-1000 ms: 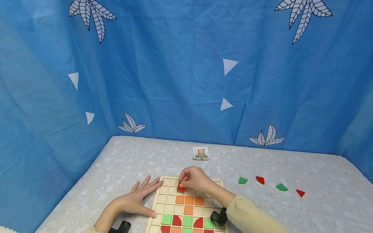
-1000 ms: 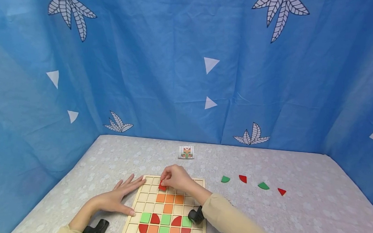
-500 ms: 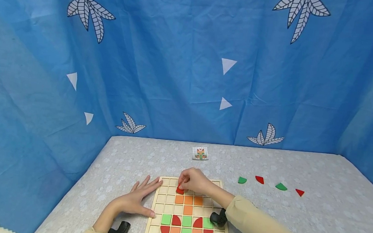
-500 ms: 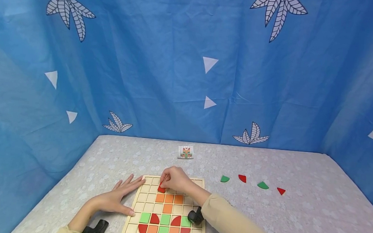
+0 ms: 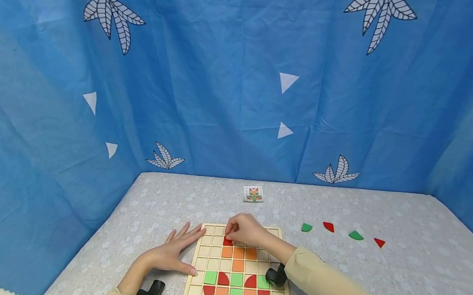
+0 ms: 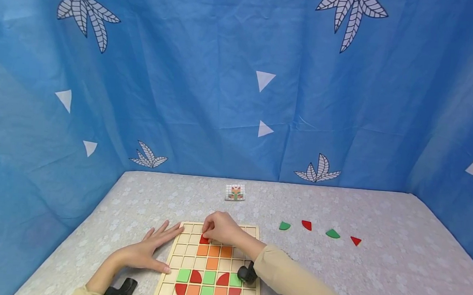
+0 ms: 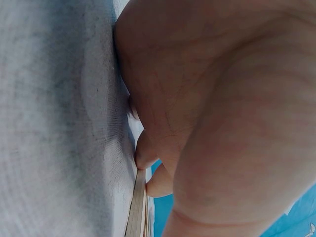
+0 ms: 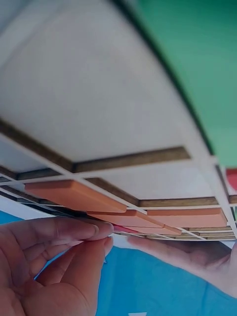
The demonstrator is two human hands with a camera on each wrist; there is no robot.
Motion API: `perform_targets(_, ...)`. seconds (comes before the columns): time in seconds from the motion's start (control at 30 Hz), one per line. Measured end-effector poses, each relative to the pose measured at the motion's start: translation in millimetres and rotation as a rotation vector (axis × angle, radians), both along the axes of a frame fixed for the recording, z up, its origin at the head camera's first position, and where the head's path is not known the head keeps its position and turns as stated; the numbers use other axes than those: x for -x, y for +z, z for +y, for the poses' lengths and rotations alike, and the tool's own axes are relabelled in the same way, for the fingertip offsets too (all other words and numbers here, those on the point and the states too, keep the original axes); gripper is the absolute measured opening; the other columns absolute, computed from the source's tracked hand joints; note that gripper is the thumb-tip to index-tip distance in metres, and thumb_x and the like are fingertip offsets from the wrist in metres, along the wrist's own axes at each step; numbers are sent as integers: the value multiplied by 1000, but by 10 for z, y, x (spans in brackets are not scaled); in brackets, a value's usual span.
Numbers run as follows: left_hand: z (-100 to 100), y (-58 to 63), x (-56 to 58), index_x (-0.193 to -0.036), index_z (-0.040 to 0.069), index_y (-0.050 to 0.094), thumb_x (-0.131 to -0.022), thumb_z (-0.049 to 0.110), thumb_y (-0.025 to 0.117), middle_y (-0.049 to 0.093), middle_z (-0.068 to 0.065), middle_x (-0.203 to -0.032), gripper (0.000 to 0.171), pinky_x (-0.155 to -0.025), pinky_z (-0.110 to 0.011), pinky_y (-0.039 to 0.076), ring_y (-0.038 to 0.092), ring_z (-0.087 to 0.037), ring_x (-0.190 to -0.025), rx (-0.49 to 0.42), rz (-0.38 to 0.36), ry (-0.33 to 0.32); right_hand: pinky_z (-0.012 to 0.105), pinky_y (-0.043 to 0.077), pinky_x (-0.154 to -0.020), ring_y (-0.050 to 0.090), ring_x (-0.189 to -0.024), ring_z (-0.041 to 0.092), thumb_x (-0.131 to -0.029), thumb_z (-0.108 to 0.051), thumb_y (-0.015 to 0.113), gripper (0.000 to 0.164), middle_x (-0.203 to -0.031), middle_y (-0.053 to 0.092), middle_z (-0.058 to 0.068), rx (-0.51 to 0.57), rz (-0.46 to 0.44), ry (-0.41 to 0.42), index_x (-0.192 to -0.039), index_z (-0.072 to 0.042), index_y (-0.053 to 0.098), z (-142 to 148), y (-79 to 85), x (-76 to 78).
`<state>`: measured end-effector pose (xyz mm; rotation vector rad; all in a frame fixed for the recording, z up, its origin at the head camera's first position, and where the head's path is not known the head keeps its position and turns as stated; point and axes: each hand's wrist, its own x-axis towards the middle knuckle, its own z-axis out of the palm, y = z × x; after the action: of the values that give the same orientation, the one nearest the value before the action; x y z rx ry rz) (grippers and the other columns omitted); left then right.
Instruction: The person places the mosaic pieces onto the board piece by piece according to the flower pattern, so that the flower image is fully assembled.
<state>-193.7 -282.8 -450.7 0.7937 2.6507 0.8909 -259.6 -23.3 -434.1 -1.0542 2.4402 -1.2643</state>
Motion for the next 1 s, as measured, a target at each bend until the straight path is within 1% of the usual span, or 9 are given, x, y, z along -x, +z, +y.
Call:
perform_targets(0.23,4,5,-1,-150,8,22,-76,42,76,12,-14,-154,98,-99,-67,-8,-9,-44,-136,9,8,0,28,53,-54,63,-57,22,-86,3,65,8,-66,62,7,32,-68,10,-78,0,66,25,52,7)
perform_targets(0.33,5,6,-3,-150,8,22,-75,43,76,12,-14,-154,99,-99,-67,-8,-9,-43,-136,12,8,5,30,54,-55,64,-59,25,-88,2,62,6,-68,62,8,37,-63,18,-83,2,66,79,106,29)
perform_targets(0.4,7,7,-4,-150,8,22,-75,44,76,12,-14,-154,99,-99,-67,-8,-9,-43,-136,12,9,7,34,54,-56,64,-60,26,-88,2,62,6,-70,63,10,45,-54,10,-85,3,67,143,149,50)
perform_targets(0.5,3,9,0,-150,8,22,-75,43,76,12,-15,-154,99,-99,-67,-8,-9,-44,-136,7,9,3,39,55,-58,64,-63,29,-90,0,60,8,-73,64,13,62,-49,-5,-90,5,67,307,217,88)
perform_targets(0.57,1,10,6,-150,8,22,-75,43,76,12,-15,-154,99,-99,-67,-8,-9,-44,-136,2,9,-1,42,54,-59,64,-65,30,-90,-2,60,10,-76,64,16,80,-58,-36,-92,6,66,457,243,124)
perform_targets(0.73,-2,14,12,-150,8,22,-75,42,76,12,-15,-154,99,-99,-67,-8,-9,-44,-136,-2,7,-2,40,55,-62,63,-67,27,-91,-5,60,15,-79,62,20,133,-92,-137,-96,8,65,902,241,206)
perform_targets(0.83,4,21,8,-150,7,22,-75,42,77,12,-16,-153,99,-99,-67,-8,-9,-44,-135,-3,6,-1,39,55,-63,62,-69,27,-92,-6,60,16,-80,62,21,147,-103,-203,-98,9,64,1179,228,229)
perform_targets(1.0,18,32,4,-149,6,22,-75,41,77,12,-17,-153,99,-98,-67,-9,-9,-45,-135,-7,9,-2,38,55,-63,61,-71,26,-93,-7,59,19,-83,62,19,150,-106,-330,-101,10,62,1609,205,257)
